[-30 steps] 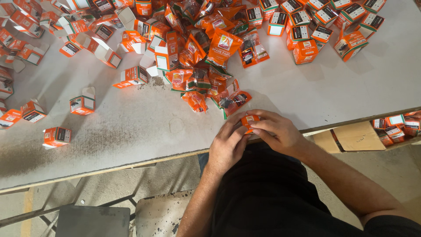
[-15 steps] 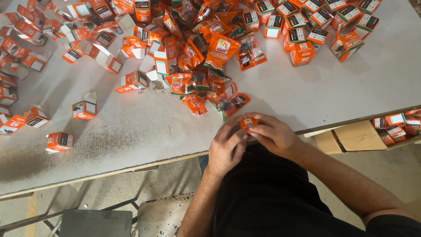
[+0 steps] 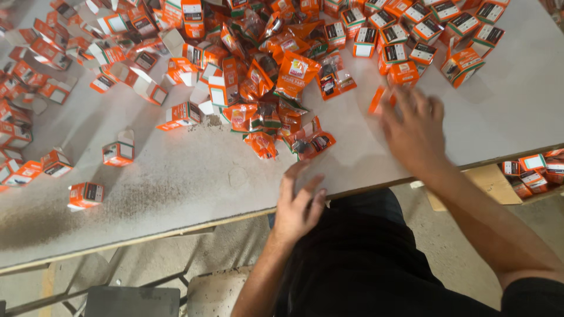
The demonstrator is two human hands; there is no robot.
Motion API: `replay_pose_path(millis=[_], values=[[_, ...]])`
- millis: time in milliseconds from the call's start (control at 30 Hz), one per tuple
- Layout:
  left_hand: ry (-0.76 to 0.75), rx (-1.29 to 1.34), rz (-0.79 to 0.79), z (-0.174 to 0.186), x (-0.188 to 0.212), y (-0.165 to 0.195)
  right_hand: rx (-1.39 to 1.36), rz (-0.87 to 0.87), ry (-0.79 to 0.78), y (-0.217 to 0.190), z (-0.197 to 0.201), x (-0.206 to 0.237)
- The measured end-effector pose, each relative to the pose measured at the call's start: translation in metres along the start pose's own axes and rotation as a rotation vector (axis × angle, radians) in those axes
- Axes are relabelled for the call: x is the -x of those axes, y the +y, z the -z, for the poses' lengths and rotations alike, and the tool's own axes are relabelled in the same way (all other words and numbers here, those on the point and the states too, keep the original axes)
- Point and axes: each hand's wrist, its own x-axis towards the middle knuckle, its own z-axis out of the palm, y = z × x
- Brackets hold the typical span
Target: The person picks small orange product boxes and plastic-wrapped items from a pile on the table, opens and folds the cardboard boxes, places a wrapped item inside each, and sets the closed box back on the table, repeating this packing cycle one box at a time.
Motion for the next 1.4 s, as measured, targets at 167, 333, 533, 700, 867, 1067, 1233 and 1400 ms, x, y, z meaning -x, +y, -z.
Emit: replay_pose_path(millis=[167,333,533,700,867,1067,1233,1400], values=[[0.180,-0.217,0.086,0.042,-0.050,-0.050,-0.662,0.107,-0.032,0.004,-0.064,-0.058],[0.251,-0.534,-0.038,0.096,-0.136,-0.143,-0.504,0.183,-0.105,-0.020,-0.107,-0.112],[0.084,-0.459,0.207,0.117,-0.164,-0.132,-0.451,0.098,-0.450,-0.036,-0.094,-0.085],[0.113,-0.245,-0.005,0.096,-0.096,-0.041,-0.761,0.184,-0.116,-0.033,-0.066,-0.030],[0.013,-0.072,0.103,0.050,-0.030,0.011,-0.683,0.187,-0.058,-0.006,-0.066,-0.004],[-0.071,-0.156,0.033,0.027,-0.014,0.016,-0.728,-0.006,0.090,0.039,-0.098,-0.041],[-0.045,-0.279,0.038,0.010,-0.013,0.009,-0.982,-0.159,-0.060,0.012,-0.060,-0.018],[-0.162,-0.292,0.109,0.001,-0.023,0.015,-1.101,-0.342,-0.297,-0.047,0.005,0.019]])
